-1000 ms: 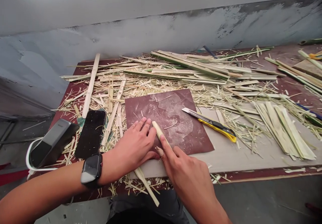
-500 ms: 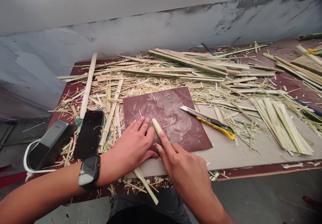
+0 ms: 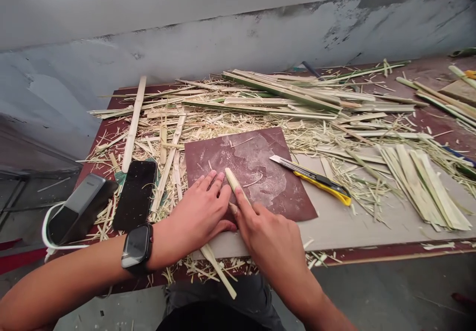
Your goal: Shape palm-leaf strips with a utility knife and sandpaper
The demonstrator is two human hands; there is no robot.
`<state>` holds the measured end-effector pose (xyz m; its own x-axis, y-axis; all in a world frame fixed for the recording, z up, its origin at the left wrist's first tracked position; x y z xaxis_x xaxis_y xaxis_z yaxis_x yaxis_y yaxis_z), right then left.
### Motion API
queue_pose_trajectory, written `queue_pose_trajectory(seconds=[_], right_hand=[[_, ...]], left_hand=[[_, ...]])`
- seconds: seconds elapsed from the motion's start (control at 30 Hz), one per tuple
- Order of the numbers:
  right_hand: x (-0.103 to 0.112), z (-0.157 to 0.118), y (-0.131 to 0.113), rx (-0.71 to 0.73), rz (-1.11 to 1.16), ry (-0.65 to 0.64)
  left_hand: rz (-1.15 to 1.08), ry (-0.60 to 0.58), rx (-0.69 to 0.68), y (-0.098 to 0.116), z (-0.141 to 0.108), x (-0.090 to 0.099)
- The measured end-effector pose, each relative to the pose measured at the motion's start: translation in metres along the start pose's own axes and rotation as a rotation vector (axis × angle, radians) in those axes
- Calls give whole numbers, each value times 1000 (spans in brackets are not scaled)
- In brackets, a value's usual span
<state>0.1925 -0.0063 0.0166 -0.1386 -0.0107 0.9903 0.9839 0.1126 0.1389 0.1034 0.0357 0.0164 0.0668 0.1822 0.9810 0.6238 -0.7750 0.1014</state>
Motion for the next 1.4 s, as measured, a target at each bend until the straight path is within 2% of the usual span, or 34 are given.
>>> queue_pose_trajectory(seconds=[0.07, 0.17, 0.33, 0.43, 0.53, 0.83, 1.07, 1.3, 1.4], right_hand=[[-1, 4, -2, -2, 1, -1], [2, -2, -1, 25, 3, 64], [8, -19, 17, 118, 138, 142], [8, -17, 26, 155, 209, 123], [1, -10, 29, 119, 142, 73], [-1, -18, 15, 41, 22, 9], [-1, -5, 15, -19, -71, 5], [8, -16, 8, 40, -76, 117], [8, -10, 7, 27, -85, 130]], left_hand=[[-4, -3, 2, 0, 0, 0], [0, -11, 12, 0, 1, -1], [10, -21, 23, 0, 2, -1], [14, -3, 15, 1, 2, 0], [16, 11, 12, 1, 1, 0], [9, 4, 14, 0, 1, 0], [8, -46, 27, 0, 2, 0], [8, -15, 14, 0, 1, -3], [0, -13, -2, 1, 1, -3]])
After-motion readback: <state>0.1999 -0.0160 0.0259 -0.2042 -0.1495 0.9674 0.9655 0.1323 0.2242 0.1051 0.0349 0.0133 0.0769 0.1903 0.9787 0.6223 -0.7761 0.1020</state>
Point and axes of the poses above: each hand's wrist, its own z-axis towards the middle knuckle, its own x-axis out of the back of the hand, y = z × x, the point moved 8 cm from there along z, towards the middle knuckle, and after that the axes turned 3 degrees about -x, right-handed, at the moved point
